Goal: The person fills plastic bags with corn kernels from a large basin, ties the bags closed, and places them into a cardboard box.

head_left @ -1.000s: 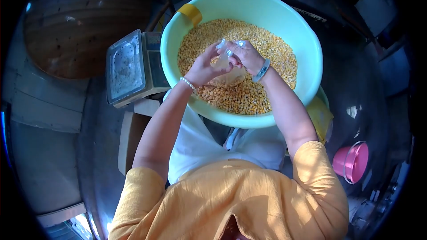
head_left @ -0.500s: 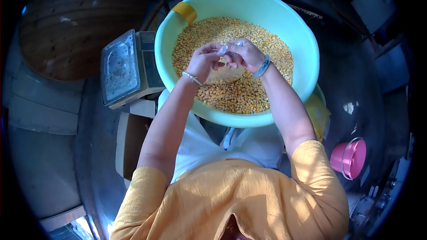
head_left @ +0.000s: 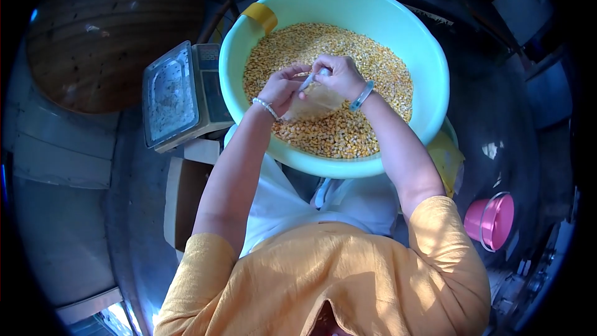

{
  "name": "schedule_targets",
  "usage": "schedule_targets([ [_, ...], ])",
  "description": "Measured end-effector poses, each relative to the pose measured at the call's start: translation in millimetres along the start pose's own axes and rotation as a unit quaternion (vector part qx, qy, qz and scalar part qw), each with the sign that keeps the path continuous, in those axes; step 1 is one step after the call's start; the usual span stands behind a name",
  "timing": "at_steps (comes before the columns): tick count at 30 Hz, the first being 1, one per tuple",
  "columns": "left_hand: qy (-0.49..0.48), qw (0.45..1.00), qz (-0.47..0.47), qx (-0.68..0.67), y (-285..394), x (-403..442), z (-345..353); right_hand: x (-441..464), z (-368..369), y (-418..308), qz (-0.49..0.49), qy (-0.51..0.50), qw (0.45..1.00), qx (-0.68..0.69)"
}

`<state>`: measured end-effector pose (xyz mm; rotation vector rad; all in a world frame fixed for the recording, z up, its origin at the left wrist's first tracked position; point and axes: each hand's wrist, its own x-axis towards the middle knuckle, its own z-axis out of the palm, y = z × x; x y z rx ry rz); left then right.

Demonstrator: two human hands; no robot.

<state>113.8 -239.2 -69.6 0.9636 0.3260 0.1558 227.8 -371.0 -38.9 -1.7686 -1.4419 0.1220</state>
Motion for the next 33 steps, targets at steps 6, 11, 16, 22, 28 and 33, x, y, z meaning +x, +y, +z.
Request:
schedule_targets([
  [6,-0.030,0.997,0.029,0.068,-23,23,-23,5,-5,-14,-0.076,-0.044,0.966,-0.241],
  [11,0.025,0.985,0.056,0.160,-6,6,1,11,-16,-32,-0.090,-0.161,0.945,-0.269],
  [16,0.053,0.918,0.128,0.372,5,15,-4,4,-8,10,-0.036,-0.068,0.995,-0.058],
  [22,0.064,0.668,0.263,0.693,37,9,1,-1,-6,31,0.011,0.025,0.996,-0.088],
  [28,0.102,0.656,0.229,0.712,17,3,-20,-6,-23,45,0.131,-0.136,0.969,-0.157],
  [33,0.150,0.665,0.192,0.705,1,3,-34,-7,-26,40,0.151,-0.208,0.944,-0.209],
])
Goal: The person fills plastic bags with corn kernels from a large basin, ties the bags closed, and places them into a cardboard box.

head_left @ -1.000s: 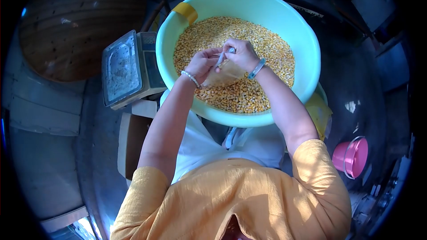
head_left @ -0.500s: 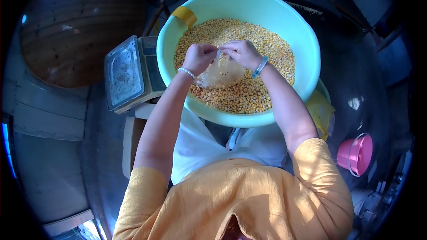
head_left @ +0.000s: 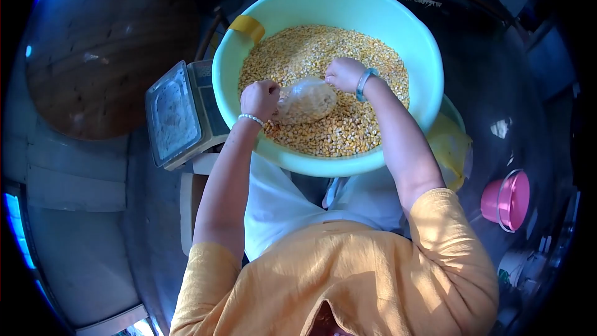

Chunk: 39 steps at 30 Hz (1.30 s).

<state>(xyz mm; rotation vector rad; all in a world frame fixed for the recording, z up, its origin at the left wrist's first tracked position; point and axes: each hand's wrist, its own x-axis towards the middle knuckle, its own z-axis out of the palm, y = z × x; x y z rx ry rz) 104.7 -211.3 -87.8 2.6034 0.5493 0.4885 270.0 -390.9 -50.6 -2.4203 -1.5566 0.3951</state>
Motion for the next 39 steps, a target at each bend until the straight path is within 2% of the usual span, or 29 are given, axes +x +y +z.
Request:
schedule_targets([
  [1,0.008,1.000,-0.014,-0.006,3,0,-3,2,1,0,-0.003,0.010,1.000,-0.006],
  [4,0.079,0.996,0.025,-0.025,17,7,-14,3,6,-6,-0.033,0.140,0.974,0.176],
  [7,0.119,0.989,0.082,-0.026,41,14,-31,-1,-5,-29,0.029,0.096,0.923,0.372],
  [9,0.118,0.984,0.127,-0.038,53,17,-34,2,2,-30,-0.056,0.110,0.901,0.416],
  [12,0.092,0.980,0.165,-0.058,74,15,-38,1,1,-35,-0.071,0.050,0.875,0.477],
  [13,0.113,0.978,0.162,-0.070,75,14,-35,-1,0,-37,-0.057,0.016,0.867,0.495],
  [15,0.154,0.971,0.157,-0.094,76,10,-27,-3,-2,-38,-0.077,0.065,0.868,0.486],
  [16,0.150,0.968,0.121,-0.162,78,5,-25,-5,-4,-38,-0.101,0.096,0.874,0.465],
  [19,0.083,0.975,0.071,-0.191,73,-5,-13,-7,-8,-38,-0.100,0.099,0.876,0.462],
  [20,0.034,0.985,0.043,-0.161,74,-9,-14,-4,-6,-36,-0.072,0.074,0.876,0.471],
  [21,0.027,0.989,0.025,-0.146,71,-9,-9,-3,-5,-35,-0.043,0.049,0.875,0.479],
  [24,-0.006,0.992,-0.048,-0.117,66,-5,6,-1,-2,-32,-0.051,0.065,0.881,0.467],
  [25,-0.004,0.987,-0.052,-0.154,62,-5,9,-1,-1,-30,-0.049,0.074,0.872,0.482],
  [30,0.007,0.954,-0.094,-0.284,46,-3,19,-2,-4,-26,-0.044,0.082,0.835,0.543],
  [33,-0.002,0.877,-0.098,-0.471,46,-3,21,-1,-2,-26,-0.050,0.075,0.826,0.556],
  [36,-0.054,0.796,-0.135,-0.587,48,-2,14,-1,-2,-28,-0.050,0.085,0.814,0.572],
  [39,-0.135,0.762,-0.143,-0.618,47,-2,2,-1,-1,-29,-0.048,0.086,0.810,0.578],
])
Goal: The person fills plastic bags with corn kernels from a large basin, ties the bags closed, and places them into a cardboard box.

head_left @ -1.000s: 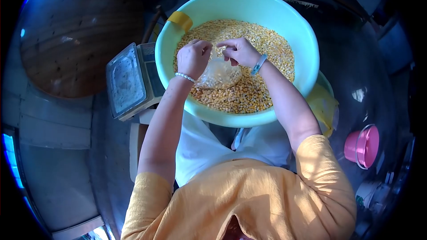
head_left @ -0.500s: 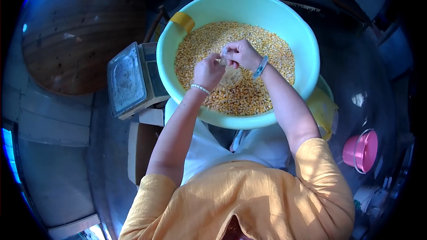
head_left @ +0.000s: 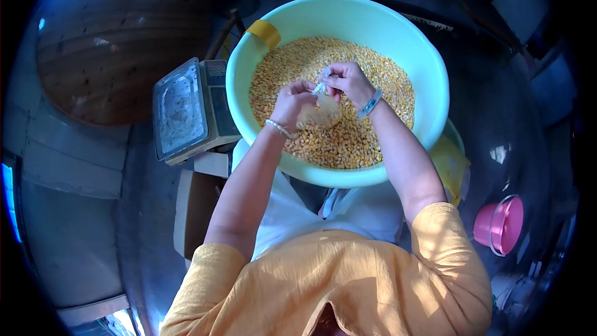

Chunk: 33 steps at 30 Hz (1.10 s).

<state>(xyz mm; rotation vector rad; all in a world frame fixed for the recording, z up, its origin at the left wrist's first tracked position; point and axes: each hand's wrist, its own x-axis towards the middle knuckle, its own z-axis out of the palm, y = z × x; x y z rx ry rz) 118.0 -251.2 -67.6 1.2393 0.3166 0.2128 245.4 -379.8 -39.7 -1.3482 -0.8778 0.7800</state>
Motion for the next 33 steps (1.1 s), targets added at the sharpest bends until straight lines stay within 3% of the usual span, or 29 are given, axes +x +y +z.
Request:
schedule_targets([
  [7,-0.019,0.995,-0.011,0.097,5,-8,14,1,1,2,0.009,-0.019,1.000,0.003],
  [10,-0.020,0.999,-0.006,0.036,-13,5,7,0,2,-4,0.009,0.018,0.999,0.049],
  [14,-0.016,0.991,0.028,0.131,-7,5,8,3,-11,-2,-0.034,0.073,0.993,0.086],
  [20,0.061,0.970,0.097,0.217,4,-2,16,8,-37,9,-0.026,0.121,0.981,0.153],
  [24,0.083,0.977,0.177,0.082,9,-4,10,11,-58,22,-0.006,0.129,0.973,0.189],
  [29,0.056,0.966,0.241,-0.079,75,-46,-9,12,-71,30,0.013,0.126,0.973,0.193],
  [33,0.077,0.947,0.283,-0.129,133,-107,-42,12,-70,35,0.030,0.132,0.975,0.176],
])
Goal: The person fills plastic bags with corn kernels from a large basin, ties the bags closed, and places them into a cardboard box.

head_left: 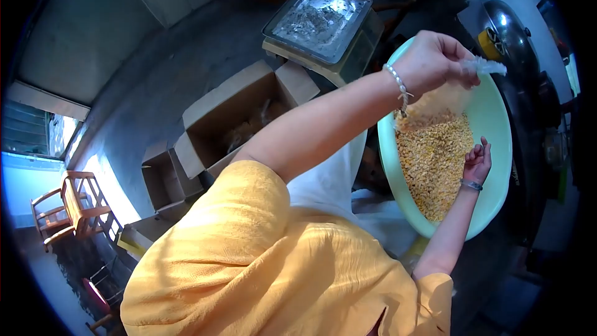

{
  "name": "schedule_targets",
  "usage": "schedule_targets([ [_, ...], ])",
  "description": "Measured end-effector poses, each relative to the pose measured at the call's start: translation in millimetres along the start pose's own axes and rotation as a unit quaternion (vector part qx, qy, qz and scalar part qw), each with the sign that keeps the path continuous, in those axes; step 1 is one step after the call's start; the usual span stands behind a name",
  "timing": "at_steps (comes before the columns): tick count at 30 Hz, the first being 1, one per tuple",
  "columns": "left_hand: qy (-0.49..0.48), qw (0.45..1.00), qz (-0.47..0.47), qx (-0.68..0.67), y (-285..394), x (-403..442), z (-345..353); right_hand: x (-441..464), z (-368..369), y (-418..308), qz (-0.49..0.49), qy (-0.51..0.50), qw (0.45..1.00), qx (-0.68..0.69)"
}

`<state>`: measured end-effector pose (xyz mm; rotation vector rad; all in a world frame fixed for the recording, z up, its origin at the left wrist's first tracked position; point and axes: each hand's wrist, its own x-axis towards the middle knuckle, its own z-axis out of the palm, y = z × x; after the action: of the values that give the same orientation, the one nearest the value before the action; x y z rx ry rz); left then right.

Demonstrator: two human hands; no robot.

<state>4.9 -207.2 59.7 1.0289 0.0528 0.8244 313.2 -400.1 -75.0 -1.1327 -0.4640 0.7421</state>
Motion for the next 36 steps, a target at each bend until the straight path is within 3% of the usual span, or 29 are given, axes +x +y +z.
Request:
schedule_targets([
  [5,0.087,0.984,0.030,0.153,63,-41,-57,-1,8,4,0.026,0.011,0.999,-0.037],
  [8,0.228,0.942,-0.023,0.246,73,-75,-96,0,9,7,0.033,0.001,0.999,-0.037],
  [10,0.309,0.931,-0.040,0.188,70,-97,-127,2,6,10,0.041,0.001,0.998,-0.037],
  [14,0.428,0.870,-0.104,0.219,48,-151,-190,2,4,14,0.042,0.007,0.998,-0.049],
  [17,0.483,0.855,-0.111,0.151,7,-196,-246,-1,9,17,0.050,0.009,0.997,-0.058],
  [20,0.516,0.841,-0.125,0.108,-40,-237,-302,-2,11,20,0.060,0.006,0.995,-0.074],
  [24,0.591,0.794,-0.132,0.047,-84,-263,-327,-5,16,25,0.075,-0.011,0.992,-0.105],
  [33,0.615,0.771,-0.156,0.053,-131,-297,-371,-19,43,16,0.104,-0.028,0.972,-0.210],
  [36,0.592,0.772,-0.220,0.065,-152,-309,-385,-23,50,9,0.105,-0.044,0.965,-0.235],
])
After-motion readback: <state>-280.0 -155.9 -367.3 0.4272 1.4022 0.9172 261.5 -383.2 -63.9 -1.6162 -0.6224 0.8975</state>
